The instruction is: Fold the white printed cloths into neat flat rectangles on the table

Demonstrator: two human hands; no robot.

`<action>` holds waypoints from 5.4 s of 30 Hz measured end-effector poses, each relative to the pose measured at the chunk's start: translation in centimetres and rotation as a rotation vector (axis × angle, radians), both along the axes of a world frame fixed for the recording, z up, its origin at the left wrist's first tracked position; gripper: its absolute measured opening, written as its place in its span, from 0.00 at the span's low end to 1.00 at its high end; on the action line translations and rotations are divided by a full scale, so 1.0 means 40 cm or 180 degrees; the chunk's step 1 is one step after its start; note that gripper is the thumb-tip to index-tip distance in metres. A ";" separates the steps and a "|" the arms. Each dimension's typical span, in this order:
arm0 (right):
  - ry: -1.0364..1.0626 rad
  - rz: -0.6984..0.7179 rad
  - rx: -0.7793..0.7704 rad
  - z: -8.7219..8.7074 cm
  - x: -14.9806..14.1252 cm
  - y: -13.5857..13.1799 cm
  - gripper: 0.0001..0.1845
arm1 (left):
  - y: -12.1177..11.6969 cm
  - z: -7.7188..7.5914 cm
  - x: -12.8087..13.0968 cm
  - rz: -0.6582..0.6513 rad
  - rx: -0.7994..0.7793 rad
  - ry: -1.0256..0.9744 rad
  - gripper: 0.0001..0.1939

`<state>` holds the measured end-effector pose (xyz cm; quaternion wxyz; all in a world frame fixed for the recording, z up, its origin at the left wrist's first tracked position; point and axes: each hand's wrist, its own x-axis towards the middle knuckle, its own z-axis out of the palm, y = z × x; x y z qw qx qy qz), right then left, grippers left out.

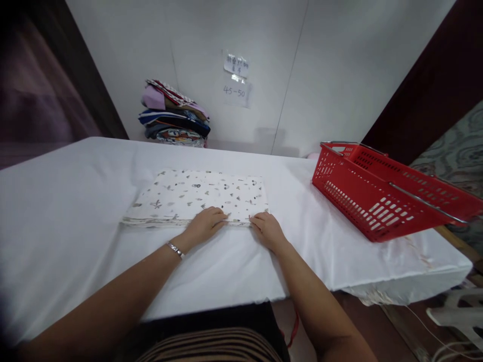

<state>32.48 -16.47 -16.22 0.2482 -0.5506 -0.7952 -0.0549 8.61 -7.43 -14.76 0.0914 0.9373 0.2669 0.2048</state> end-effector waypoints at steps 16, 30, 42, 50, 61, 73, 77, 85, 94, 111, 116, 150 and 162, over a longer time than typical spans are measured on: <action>0.0196 -0.0342 -0.0076 0.004 -0.022 0.007 0.12 | -0.026 0.011 0.020 0.0060 0.0409 0.0069 0.11; -0.0002 -0.0375 -0.0049 0.001 -0.025 0.009 0.10 | -0.026 0.006 0.039 0.0173 0.0440 0.0275 0.09; -0.0129 -0.0150 0.0124 -0.004 -0.055 0.016 0.09 | -0.034 0.007 0.040 0.0190 0.0575 0.0054 0.09; -0.0481 -0.0310 0.0259 0.007 -0.061 0.016 0.10 | -0.029 0.002 0.040 0.0114 0.0695 0.0232 0.10; -0.0693 -0.0208 0.0118 -0.008 -0.051 0.012 0.11 | -0.029 -0.012 0.043 0.0010 0.0772 0.0461 0.10; -0.0589 -0.0248 -0.0008 0.022 -0.085 0.002 0.10 | -0.050 0.027 0.031 0.0203 0.0613 0.0613 0.09; -0.0720 -0.0048 -0.0164 0.043 -0.131 0.019 0.08 | -0.051 0.031 0.030 0.0203 0.0554 0.0704 0.08; -0.0981 0.0037 -0.0141 0.036 -0.179 0.074 0.08 | -0.039 0.003 0.029 0.0404 0.0471 0.0660 0.08; -0.0643 -0.0013 0.0082 -0.017 -0.156 0.065 0.11 | 0.000 -0.047 -0.004 0.0405 0.0772 0.0604 0.08; 0.0055 -0.0030 -0.0180 -0.017 -0.148 0.072 0.11 | -0.003 0.012 -0.151 0.0673 0.0666 0.0248 0.04; 0.0376 -0.0094 -0.0307 -0.017 -0.146 0.081 0.10 | 0.012 -0.004 -0.127 0.0330 0.0921 0.0173 0.05; -0.0116 0.0192 -0.0035 -0.002 -0.189 0.070 0.13 | 0.006 -0.002 -0.129 0.0265 0.0869 0.0445 0.08; 0.0124 0.0090 -0.0035 -0.009 -0.187 0.077 0.13 | 0.010 -0.010 -0.127 0.0378 0.1003 0.0551 0.09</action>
